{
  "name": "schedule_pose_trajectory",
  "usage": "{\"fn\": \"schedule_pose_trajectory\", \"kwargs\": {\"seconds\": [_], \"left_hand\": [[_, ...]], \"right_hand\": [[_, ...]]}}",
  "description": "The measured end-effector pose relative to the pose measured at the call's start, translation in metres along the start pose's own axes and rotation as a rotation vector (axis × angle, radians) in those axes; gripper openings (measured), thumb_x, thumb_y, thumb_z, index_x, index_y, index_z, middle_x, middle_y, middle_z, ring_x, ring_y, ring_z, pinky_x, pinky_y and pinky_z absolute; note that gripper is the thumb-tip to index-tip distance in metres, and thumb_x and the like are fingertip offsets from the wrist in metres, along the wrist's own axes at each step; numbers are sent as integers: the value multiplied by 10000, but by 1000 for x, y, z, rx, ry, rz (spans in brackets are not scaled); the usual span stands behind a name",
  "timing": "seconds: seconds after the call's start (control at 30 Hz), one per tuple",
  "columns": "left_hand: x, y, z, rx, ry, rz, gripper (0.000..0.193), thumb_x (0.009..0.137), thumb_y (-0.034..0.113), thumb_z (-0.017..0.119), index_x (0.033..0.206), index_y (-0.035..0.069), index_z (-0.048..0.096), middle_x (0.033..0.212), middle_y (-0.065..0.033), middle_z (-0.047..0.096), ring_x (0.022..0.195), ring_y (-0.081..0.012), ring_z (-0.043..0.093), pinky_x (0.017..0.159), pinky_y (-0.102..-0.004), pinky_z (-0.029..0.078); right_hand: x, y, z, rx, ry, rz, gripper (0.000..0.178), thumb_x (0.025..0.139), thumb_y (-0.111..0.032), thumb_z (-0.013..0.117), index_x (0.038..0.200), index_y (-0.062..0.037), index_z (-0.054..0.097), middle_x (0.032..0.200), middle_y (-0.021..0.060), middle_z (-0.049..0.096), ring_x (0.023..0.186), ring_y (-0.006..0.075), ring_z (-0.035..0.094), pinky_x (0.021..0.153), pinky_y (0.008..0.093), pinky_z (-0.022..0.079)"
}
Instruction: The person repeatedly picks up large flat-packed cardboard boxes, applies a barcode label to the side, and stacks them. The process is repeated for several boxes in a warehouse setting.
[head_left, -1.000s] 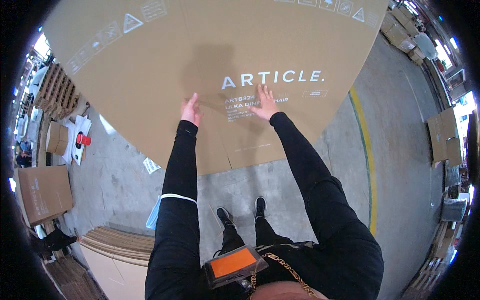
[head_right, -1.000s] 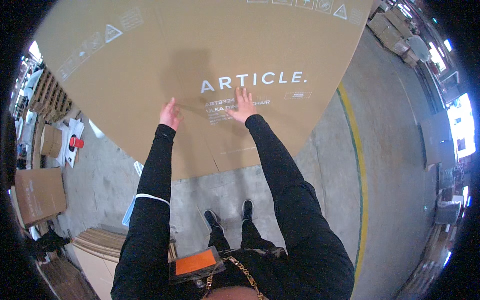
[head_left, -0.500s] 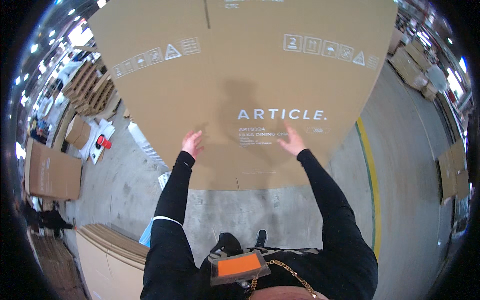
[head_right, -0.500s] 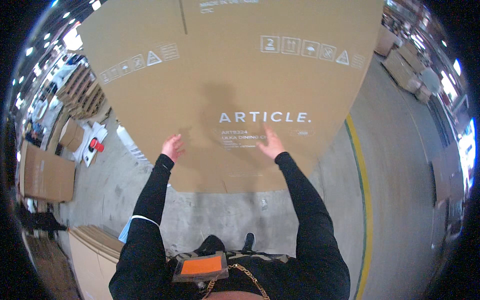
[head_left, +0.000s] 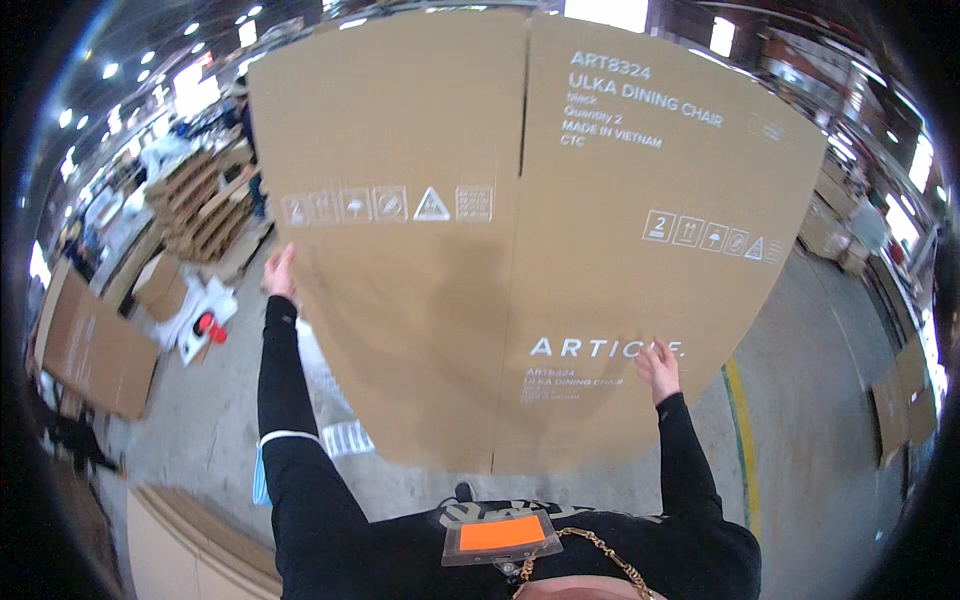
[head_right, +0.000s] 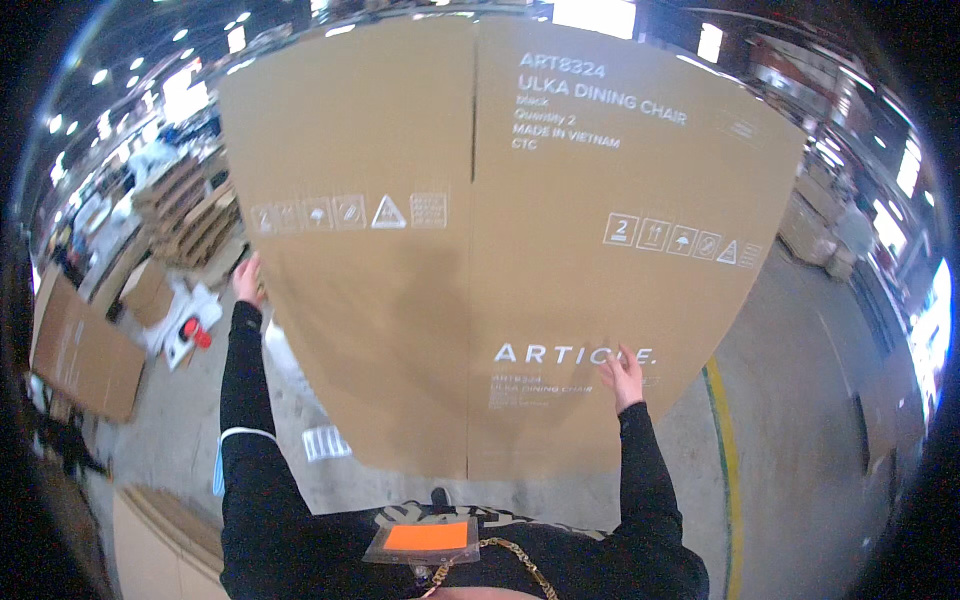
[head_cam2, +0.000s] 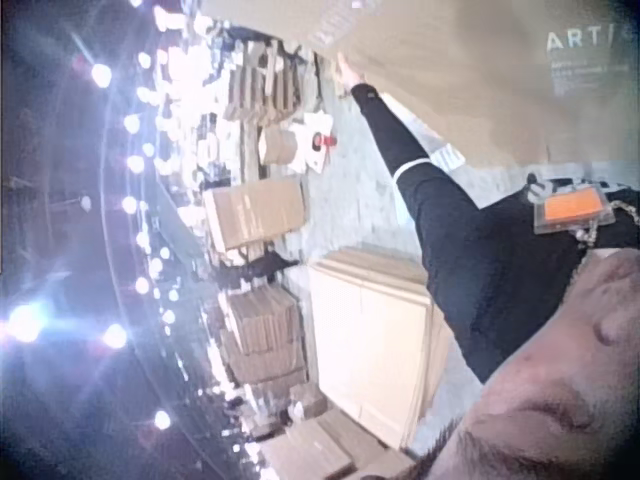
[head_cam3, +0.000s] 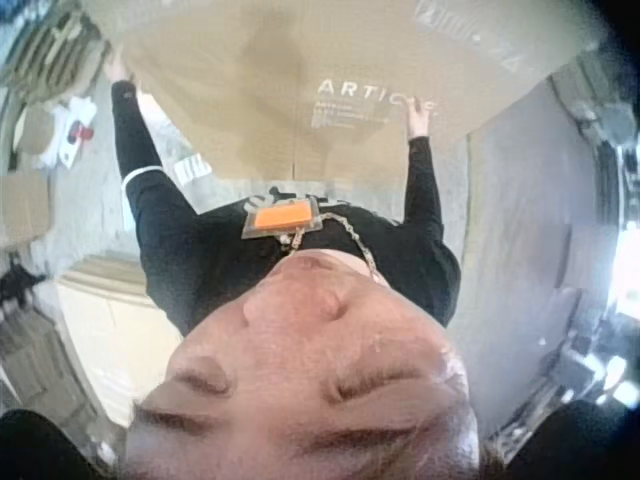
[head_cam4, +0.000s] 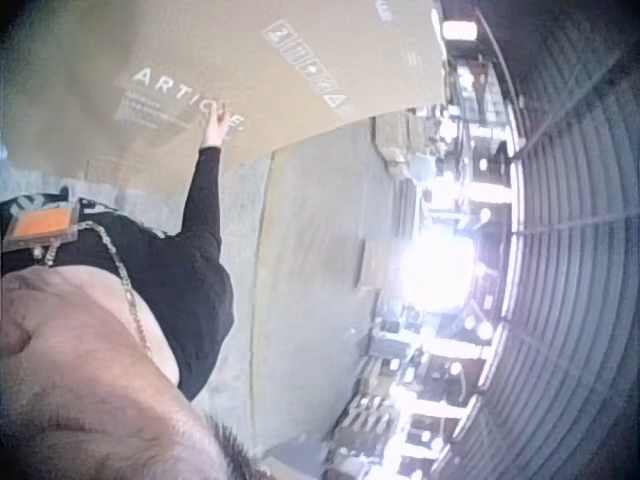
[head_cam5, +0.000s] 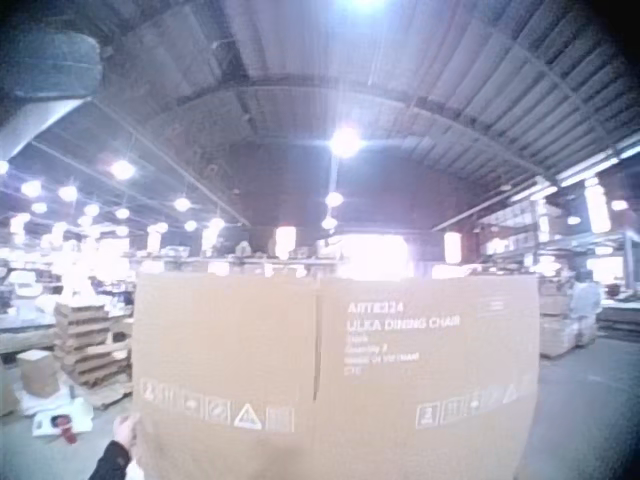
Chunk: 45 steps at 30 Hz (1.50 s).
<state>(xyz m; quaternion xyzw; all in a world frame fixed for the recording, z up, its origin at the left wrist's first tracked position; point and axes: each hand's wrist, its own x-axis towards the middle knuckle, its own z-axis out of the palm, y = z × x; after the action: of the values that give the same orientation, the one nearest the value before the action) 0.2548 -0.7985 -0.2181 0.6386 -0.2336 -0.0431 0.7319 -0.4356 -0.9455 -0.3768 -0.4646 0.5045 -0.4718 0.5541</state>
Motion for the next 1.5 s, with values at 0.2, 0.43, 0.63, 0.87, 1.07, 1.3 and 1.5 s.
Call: {"fn": "schedule_pose_trajectory", "kwargs": {"seconds": [0.2, 0.43, 0.63, 0.87, 1.07, 1.3, 1.5], "left_hand": [[42, 36, 61, -170, -325, 218, 361, 946, 186, 516, 1259, 11, 560, 1238, -115, 596, 1116, -217, 577, 973, -343, 446], [17, 47, 101, -76, -183, -189, 804, 831, 612, 570, 1386, 50, 419, 1386, -100, 454, 1228, -260, 458, 1029, -357, 355], [-10, 42, 135, -123, -91, -218, 909, 814, 717, 453, 1450, 85, 305, 1477, -114, 334, 1333, -294, 330, 1086, -451, 255], [-21, 38, 179, -136, 184, -176, 826, 798, 656, 531, 1420, 137, 369, 1435, -131, 401, 1302, -344, 366, 1078, -511, 258], [6, 25, 163, -132, 249, -188, 633, 785, 504, 671, 1238, 79, 549, 1264, -126, 549, 1146, -320, 511, 938, -484, 442], [21, -65, 94, -338, 155, -291, 586, 766, 483, 702, 1176, 90, 559, 1144, -111, 605, 995, -304, 567, 808, -478, 480], [82, -167, 98, -247, 113, -348, 521, 871, 491, 553, 1186, 77, 576, 1137, -125, 631, 1035, -315, 580, 884, -517, 466]], "right_hand": [[-30, 17, -97, 267, 438, 185, 473, 916, -341, 564, 1289, -95, 408, 1113, 105, 589, 921, 242, 615, 741, 398, 493], [35, -35, -191, 250, 627, 24, 642, 887, -473, 576, 1388, -135, 358, 1199, 62, 563, 1036, 198, 544, 775, 402, 447], [146, -107, -271, -80, 817, -315, 792, 864, -496, 600, 1388, 38, 342, 1433, 183, 380, 1325, 258, 361, 1062, 361, 321], [231, -72, -310, 157, 555, -189, 667, 883, -535, 559, 1295, -16, 486, 1285, 96, 543, 1195, 193, 489, 1014, 350, 355], [248, -77, -287, 427, 658, -285, 469, 878, -426, 632, 1091, -10, 605, 1011, 83, 639, 880, 203, 595, 740, 355, 487], [279, -127, -244, 286, 536, -336, 578, 896, -530, 527, 1262, -83, 517, 1251, 78, 579, 1180, 265, 506, 1034, 433, 354], [226, -101, -232, 233, 503, -312, 454, 895, -557, 520, 1089, -152, 588, 979, 11, 623, 861, 185, 543, 707, 337, 413]]}}
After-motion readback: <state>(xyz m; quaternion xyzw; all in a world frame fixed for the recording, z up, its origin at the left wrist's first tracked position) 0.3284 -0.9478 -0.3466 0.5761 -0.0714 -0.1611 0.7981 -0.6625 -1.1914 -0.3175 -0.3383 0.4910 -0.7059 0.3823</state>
